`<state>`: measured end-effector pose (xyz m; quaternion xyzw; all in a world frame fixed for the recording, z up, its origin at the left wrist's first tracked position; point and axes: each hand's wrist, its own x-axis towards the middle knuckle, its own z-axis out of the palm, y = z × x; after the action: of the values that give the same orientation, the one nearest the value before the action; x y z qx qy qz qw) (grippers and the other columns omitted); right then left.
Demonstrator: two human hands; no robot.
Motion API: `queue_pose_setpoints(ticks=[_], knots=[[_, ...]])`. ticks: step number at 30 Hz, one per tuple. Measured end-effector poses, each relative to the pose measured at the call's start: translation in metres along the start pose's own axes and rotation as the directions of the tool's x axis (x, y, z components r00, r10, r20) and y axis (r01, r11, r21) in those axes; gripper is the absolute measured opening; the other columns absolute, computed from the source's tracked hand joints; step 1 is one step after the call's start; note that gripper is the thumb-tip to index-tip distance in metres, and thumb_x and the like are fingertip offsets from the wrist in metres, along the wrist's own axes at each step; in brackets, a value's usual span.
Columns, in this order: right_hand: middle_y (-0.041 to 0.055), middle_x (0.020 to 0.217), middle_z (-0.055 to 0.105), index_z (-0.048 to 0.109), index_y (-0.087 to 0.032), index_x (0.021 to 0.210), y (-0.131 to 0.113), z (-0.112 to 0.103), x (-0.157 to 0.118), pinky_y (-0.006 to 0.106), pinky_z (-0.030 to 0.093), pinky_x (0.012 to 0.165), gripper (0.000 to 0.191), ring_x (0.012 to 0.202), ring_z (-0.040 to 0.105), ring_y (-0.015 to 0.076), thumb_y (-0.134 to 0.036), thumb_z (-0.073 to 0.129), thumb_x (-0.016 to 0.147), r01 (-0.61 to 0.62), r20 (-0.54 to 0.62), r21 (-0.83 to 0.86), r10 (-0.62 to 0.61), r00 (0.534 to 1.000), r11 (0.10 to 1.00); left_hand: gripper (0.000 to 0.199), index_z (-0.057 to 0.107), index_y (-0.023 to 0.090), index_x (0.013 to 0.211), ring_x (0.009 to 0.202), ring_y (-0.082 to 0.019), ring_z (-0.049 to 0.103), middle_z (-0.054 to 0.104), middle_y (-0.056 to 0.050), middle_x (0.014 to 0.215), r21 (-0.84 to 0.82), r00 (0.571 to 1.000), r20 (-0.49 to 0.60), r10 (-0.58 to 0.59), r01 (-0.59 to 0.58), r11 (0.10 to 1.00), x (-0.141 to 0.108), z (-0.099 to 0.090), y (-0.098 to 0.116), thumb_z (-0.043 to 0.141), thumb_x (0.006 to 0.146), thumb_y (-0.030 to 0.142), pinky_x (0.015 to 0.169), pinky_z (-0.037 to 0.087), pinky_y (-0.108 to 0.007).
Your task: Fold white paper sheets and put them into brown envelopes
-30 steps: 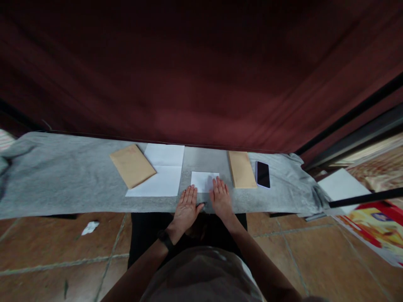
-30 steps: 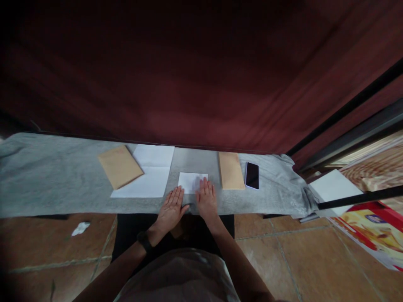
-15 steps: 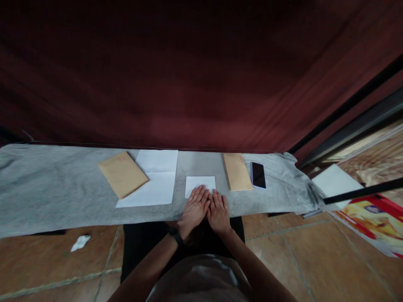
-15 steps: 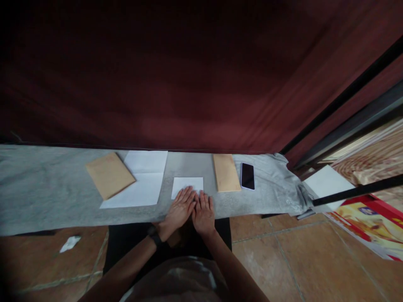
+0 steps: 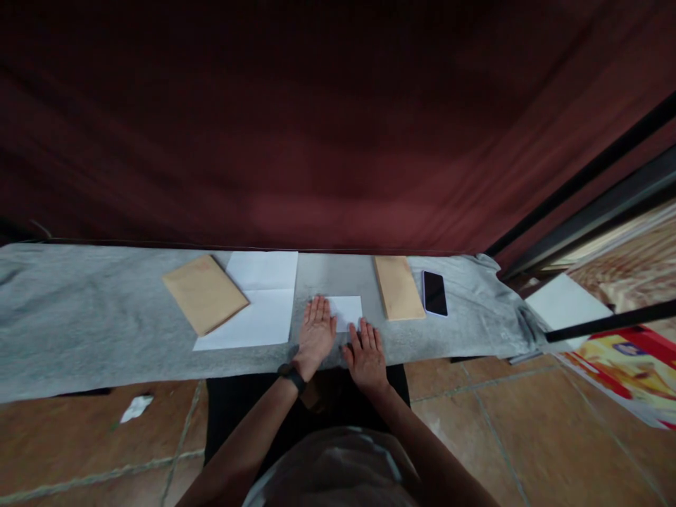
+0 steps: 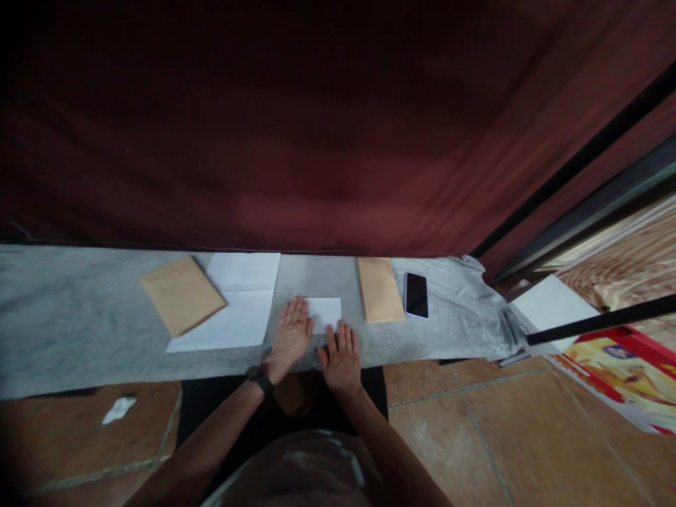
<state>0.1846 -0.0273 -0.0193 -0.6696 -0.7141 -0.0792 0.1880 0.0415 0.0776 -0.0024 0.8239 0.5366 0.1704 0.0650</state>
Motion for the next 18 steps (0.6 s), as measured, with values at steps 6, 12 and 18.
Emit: queue_pose_setpoints(ticks=[6, 12, 18], knots=[[0.0234, 0.154, 0.046, 0.050, -0.007, 0.145, 0.003, 0.005, -0.002, 0.054, 0.031, 0.118, 0.052, 0.147, 0.036, 0.0332, -0.036, 0.046, 0.103, 0.032, -0.010, 0.000, -0.032, 0.999, 0.999, 0.048, 0.053, 0.023, 0.145, 0.150, -0.021, 0.035, 0.048, -0.004, 0.157, -0.128, 0.928, 0.156, 0.339, -0.322, 0.938, 0.017, 0.006, 0.029, 0.033, 0.105, 0.038, 0.125, 0.023, -0.047], [0.0226, 0.160, 0.037, 0.043, -0.012, 0.152, 0.003, 0.002, 0.000, 0.056, 0.033, 0.116, 0.055, 0.148, 0.034, 0.0346, -0.037, 0.046, 0.103, 0.032, -0.011, -0.004, -0.032, 0.999, 0.999, 0.053, 0.044, 0.017, 0.152, 0.152, -0.024, 0.030, 0.043, -0.009, 0.159, -0.054, 0.976, 0.097, 0.196, -0.192, 0.980, 0.027, 0.001, 0.003, 0.034, 0.104, 0.035, 0.126, 0.022, -0.048], [0.0223, 0.162, 0.032, 0.038, -0.012, 0.156, 0.002, 0.001, 0.000, 0.056, 0.031, 0.117, 0.059, 0.149, 0.032, 0.0357, -0.037, 0.047, 0.103, 0.027, 0.022, -0.004, -0.027, 0.999, 1.000, 0.057, 0.041, 0.004, 0.151, 0.151, -0.029, 0.031, 0.037, -0.020, 0.160, -0.175, 0.996, -0.029, -0.088, 0.082, 0.981, -0.012, 0.006, -0.014, 0.038, 0.100, 0.029, 0.123, 0.029, -0.050]])
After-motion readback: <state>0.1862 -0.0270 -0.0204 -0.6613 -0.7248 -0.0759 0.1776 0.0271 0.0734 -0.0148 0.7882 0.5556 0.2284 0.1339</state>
